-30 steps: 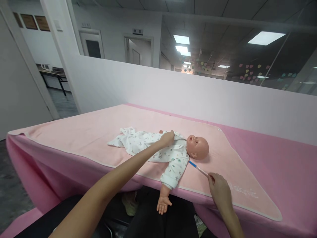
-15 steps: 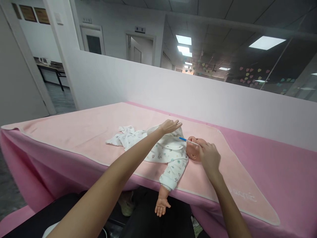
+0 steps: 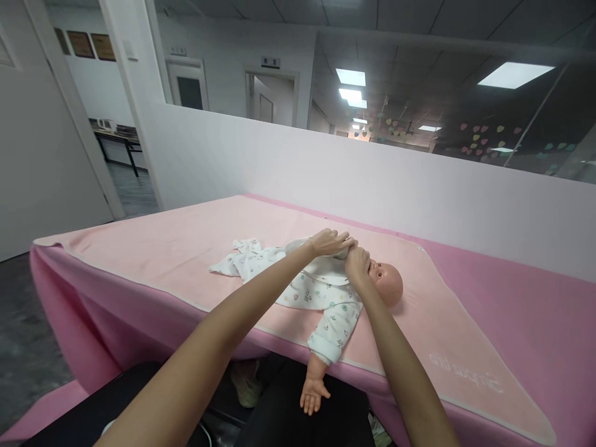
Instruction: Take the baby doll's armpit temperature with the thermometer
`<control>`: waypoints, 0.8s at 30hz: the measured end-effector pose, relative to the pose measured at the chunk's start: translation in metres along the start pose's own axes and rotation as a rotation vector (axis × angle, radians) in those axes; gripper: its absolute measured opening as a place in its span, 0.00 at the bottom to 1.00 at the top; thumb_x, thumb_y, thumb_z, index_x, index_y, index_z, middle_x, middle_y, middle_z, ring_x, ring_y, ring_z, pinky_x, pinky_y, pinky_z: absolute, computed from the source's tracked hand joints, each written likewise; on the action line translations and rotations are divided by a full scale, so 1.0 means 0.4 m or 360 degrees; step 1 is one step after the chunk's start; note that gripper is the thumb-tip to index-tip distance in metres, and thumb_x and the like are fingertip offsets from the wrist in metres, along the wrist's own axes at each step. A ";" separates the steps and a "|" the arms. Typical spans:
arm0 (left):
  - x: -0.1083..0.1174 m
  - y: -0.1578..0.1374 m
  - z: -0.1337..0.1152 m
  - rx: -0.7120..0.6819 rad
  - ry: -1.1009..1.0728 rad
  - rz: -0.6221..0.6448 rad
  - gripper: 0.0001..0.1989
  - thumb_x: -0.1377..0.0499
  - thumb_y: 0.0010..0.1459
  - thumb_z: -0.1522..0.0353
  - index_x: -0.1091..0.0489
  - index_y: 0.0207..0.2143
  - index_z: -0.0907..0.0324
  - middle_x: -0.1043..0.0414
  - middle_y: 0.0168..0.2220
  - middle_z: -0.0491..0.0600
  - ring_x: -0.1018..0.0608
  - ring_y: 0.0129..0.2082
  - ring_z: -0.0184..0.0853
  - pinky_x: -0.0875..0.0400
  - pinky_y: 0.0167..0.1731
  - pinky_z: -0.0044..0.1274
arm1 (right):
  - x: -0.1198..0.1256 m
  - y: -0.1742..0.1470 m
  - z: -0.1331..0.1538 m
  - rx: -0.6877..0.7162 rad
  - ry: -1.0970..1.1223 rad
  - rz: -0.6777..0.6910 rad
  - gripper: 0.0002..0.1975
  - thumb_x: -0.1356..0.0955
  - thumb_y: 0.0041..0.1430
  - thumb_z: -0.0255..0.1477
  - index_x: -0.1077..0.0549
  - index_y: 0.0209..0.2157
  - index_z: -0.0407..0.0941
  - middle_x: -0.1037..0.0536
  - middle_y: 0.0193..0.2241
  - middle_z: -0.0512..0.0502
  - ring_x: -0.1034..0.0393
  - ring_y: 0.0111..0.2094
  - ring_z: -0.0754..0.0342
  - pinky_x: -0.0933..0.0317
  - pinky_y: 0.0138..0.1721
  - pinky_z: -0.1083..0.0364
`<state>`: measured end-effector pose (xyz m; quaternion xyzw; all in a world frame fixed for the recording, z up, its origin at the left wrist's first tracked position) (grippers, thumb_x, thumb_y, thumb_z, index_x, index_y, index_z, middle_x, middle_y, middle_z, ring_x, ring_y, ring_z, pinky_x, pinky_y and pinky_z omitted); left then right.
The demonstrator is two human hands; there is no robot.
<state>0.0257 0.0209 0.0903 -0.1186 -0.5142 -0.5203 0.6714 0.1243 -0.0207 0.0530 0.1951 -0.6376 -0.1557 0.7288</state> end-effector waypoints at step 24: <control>0.077 -0.243 -0.019 0.0210 -0.0180 0.0488 0.09 0.50 0.52 0.80 0.34 0.31 0.62 0.32 0.31 0.52 0.26 0.32 0.35 0.36 0.29 0.23 | 0.067 -0.116 -0.064 0.0566 0.0017 0.0052 0.14 0.41 0.53 0.21 0.25 0.32 0.45 0.28 0.44 0.45 0.39 0.46 0.51 0.51 0.48 0.52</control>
Point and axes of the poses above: each hand's wrist, its own y-axis towards the middle knuckle, its own x-axis out of the back of the hand, z = x × y, the point moved 3 cm from there along y, towards the middle knuckle
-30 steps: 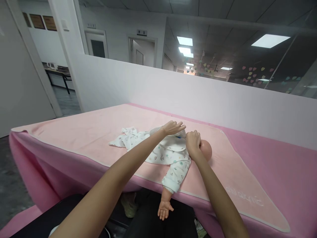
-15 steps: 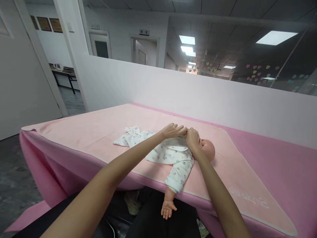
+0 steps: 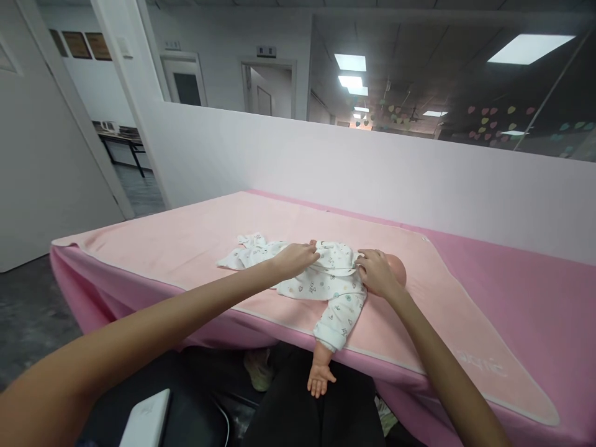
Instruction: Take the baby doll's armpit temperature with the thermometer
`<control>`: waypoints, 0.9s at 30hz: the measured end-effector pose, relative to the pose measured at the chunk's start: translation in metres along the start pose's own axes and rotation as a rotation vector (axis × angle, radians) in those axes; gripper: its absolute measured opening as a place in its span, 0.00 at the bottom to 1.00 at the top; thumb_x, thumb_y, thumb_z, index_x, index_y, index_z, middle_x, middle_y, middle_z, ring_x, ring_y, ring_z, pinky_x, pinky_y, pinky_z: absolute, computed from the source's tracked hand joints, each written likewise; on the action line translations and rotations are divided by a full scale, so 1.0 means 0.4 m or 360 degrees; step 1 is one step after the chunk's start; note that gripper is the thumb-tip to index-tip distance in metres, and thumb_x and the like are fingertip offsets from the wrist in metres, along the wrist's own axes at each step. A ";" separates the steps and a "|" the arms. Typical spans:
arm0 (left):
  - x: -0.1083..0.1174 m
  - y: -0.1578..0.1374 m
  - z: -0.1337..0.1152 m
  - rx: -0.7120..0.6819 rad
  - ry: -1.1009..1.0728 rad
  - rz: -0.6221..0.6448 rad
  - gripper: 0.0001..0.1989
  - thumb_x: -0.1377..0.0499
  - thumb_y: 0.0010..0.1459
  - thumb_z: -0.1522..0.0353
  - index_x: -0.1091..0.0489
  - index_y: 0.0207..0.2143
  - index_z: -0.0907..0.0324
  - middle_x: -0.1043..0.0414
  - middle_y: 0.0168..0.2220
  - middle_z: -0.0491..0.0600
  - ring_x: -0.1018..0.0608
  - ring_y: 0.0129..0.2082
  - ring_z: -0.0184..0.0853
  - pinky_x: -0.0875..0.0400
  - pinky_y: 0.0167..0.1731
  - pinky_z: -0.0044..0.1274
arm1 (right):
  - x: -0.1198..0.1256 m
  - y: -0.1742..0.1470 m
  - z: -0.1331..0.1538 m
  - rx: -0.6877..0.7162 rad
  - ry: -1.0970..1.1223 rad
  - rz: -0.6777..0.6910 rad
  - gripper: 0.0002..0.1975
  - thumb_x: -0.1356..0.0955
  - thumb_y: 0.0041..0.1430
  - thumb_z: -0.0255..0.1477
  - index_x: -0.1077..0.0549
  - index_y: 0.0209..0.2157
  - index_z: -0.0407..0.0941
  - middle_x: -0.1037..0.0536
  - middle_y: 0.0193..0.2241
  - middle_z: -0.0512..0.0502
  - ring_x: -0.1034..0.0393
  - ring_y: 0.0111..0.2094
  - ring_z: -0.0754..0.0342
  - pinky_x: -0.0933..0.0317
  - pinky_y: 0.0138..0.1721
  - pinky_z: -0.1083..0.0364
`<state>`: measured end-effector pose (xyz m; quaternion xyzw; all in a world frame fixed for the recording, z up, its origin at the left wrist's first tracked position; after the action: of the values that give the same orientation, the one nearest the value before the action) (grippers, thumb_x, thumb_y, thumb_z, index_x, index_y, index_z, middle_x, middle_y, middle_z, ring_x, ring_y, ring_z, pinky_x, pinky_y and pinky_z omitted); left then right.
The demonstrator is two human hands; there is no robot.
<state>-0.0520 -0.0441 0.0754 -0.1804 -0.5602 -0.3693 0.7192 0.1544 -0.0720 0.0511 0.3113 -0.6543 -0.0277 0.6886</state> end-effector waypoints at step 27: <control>-0.242 0.280 0.082 0.0861 -0.0713 0.0171 0.24 0.60 0.59 0.58 0.33 0.44 0.63 0.29 0.44 0.60 0.28 0.45 0.42 0.40 0.46 0.34 | -0.020 -0.022 -0.216 -0.0956 0.1412 -0.0113 0.14 0.36 0.50 0.38 0.26 0.32 0.43 0.23 0.38 0.46 0.32 0.41 0.52 0.40 0.43 0.55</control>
<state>-0.0015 0.0841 0.0120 -0.0891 -0.7712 -0.1206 0.6187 0.2358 -0.0417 0.0444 0.1045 -0.2528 -0.1028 0.9563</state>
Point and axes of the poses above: each hand's wrist, its own y-axis towards the middle knuckle, its own x-axis out of the back of the hand, z = x × y, the point moved 3 cm from there along y, towards the middle knuckle
